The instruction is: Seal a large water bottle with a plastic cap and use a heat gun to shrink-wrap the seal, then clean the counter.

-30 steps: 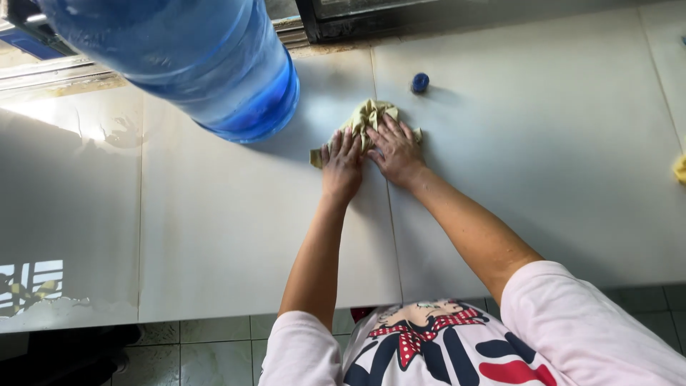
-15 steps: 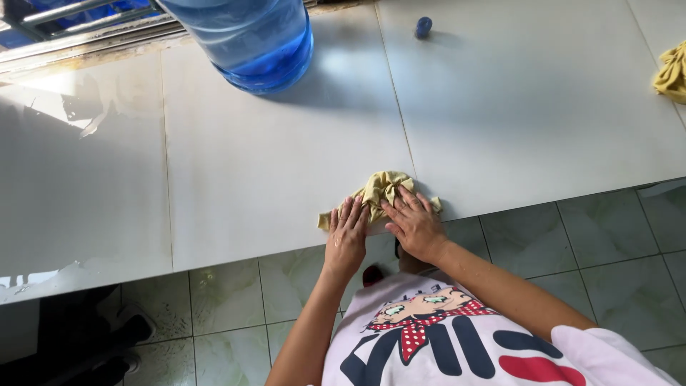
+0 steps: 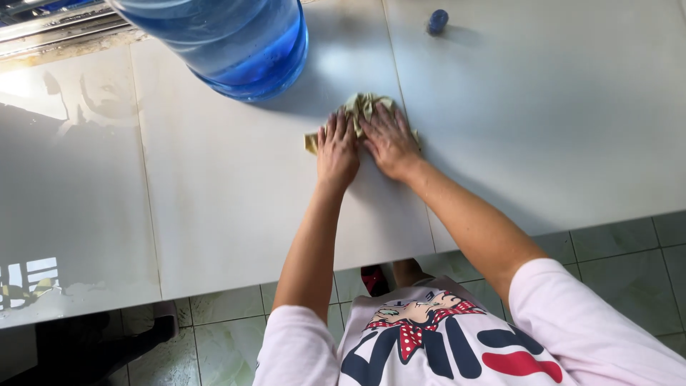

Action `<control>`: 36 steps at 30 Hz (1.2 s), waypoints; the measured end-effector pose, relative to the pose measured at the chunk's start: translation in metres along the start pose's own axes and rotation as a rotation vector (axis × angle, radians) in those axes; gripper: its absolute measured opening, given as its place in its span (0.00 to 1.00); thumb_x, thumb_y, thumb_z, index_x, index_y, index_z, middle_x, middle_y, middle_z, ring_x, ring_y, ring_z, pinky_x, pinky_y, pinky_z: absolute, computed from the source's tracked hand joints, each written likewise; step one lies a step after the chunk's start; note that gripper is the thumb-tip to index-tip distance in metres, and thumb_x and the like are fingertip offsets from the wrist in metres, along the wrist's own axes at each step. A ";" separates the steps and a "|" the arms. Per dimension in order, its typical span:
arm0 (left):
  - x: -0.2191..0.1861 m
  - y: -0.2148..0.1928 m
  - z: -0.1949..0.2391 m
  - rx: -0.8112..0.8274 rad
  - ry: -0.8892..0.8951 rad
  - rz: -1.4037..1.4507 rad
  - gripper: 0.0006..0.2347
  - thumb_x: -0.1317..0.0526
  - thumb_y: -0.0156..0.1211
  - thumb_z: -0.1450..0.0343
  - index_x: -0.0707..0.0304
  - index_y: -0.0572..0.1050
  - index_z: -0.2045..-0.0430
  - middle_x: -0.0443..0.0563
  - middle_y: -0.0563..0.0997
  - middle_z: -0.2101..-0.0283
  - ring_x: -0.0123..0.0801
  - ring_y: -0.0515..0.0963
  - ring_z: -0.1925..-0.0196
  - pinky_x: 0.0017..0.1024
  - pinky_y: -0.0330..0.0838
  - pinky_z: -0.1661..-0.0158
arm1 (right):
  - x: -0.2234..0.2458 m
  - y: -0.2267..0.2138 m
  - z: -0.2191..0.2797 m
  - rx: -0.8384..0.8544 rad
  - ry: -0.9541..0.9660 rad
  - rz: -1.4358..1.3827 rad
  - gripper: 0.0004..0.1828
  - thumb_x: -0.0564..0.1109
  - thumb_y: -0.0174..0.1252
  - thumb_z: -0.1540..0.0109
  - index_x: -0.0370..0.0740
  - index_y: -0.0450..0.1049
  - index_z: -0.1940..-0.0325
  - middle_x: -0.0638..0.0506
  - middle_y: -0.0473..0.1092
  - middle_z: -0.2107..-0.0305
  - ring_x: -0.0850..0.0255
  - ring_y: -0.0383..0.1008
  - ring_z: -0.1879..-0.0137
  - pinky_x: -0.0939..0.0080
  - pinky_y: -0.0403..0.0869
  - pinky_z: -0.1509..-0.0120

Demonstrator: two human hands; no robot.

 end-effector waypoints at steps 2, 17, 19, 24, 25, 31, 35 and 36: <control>0.017 0.016 -0.048 0.000 -0.011 -0.008 0.26 0.59 0.52 0.26 0.63 0.61 0.30 0.59 0.56 0.24 0.52 0.51 0.21 0.53 0.44 0.28 | -0.018 -0.009 -0.041 0.029 0.018 -0.047 0.31 0.56 0.42 0.28 0.43 0.58 0.23 0.43 0.56 0.27 0.48 0.39 0.17 0.38 0.35 0.18; 0.079 0.055 -0.241 0.054 -0.143 -0.009 0.26 0.58 0.51 0.23 0.54 0.58 0.27 0.52 0.51 0.22 0.45 0.45 0.19 0.49 0.36 0.25 | -0.125 -0.002 -0.214 0.059 0.090 -0.041 0.31 0.56 0.42 0.26 0.45 0.54 0.20 0.48 0.50 0.23 0.53 0.34 0.16 0.43 0.32 0.17; 0.077 0.046 -0.246 -0.004 -0.120 -0.023 0.25 0.58 0.52 0.23 0.54 0.59 0.27 0.52 0.52 0.22 0.45 0.45 0.19 0.50 0.37 0.25 | -0.127 -0.009 -0.218 0.019 0.074 -0.053 0.31 0.55 0.43 0.26 0.45 0.55 0.19 0.47 0.52 0.23 0.53 0.36 0.16 0.43 0.34 0.15; 0.045 0.031 -0.182 0.022 -0.110 0.005 0.23 0.56 0.51 0.24 0.53 0.63 0.30 0.52 0.55 0.23 0.47 0.48 0.20 0.56 0.40 0.27 | -0.107 -0.015 -0.157 -0.048 0.012 -0.069 0.28 0.56 0.45 0.27 0.44 0.61 0.24 0.39 0.60 0.28 0.47 0.42 0.18 0.40 0.41 0.18; 0.044 0.036 -0.165 0.005 -0.106 0.000 0.23 0.56 0.51 0.24 0.53 0.63 0.30 0.52 0.55 0.23 0.47 0.48 0.20 0.56 0.40 0.27 | -0.097 -0.022 -0.138 -0.061 0.002 -0.063 0.28 0.56 0.45 0.27 0.44 0.61 0.24 0.39 0.60 0.28 0.47 0.42 0.18 0.40 0.41 0.18; -0.009 0.021 -0.038 -0.074 -0.008 -0.002 0.22 0.57 0.50 0.24 0.53 0.64 0.31 0.54 0.59 0.24 0.49 0.53 0.22 0.60 0.43 0.29 | -0.036 -0.041 -0.016 -0.093 -0.036 -0.044 0.29 0.57 0.47 0.28 0.44 0.63 0.25 0.39 0.63 0.32 0.46 0.46 0.18 0.38 0.43 0.18; -0.049 -0.003 0.050 -0.030 -0.033 0.040 0.23 0.59 0.51 0.25 0.55 0.66 0.32 0.52 0.59 0.25 0.48 0.52 0.22 0.59 0.43 0.29 | -0.001 -0.041 0.069 -0.122 -0.027 -0.041 0.30 0.58 0.48 0.30 0.45 0.63 0.25 0.40 0.63 0.31 0.46 0.47 0.19 0.38 0.44 0.19; -0.056 -0.005 0.071 -0.015 -0.035 0.040 0.22 0.60 0.52 0.26 0.55 0.66 0.33 0.52 0.59 0.25 0.48 0.52 0.22 0.58 0.43 0.29 | 0.008 -0.039 0.090 -0.104 -0.013 -0.050 0.30 0.57 0.47 0.29 0.45 0.62 0.24 0.40 0.63 0.31 0.46 0.47 0.19 0.37 0.44 0.19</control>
Point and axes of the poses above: each hand's wrist, its own z-axis away from the middle knuckle, its own y-axis out of the palm, x = y × z, the point moved 9 cm from there along -z, towards the middle knuckle
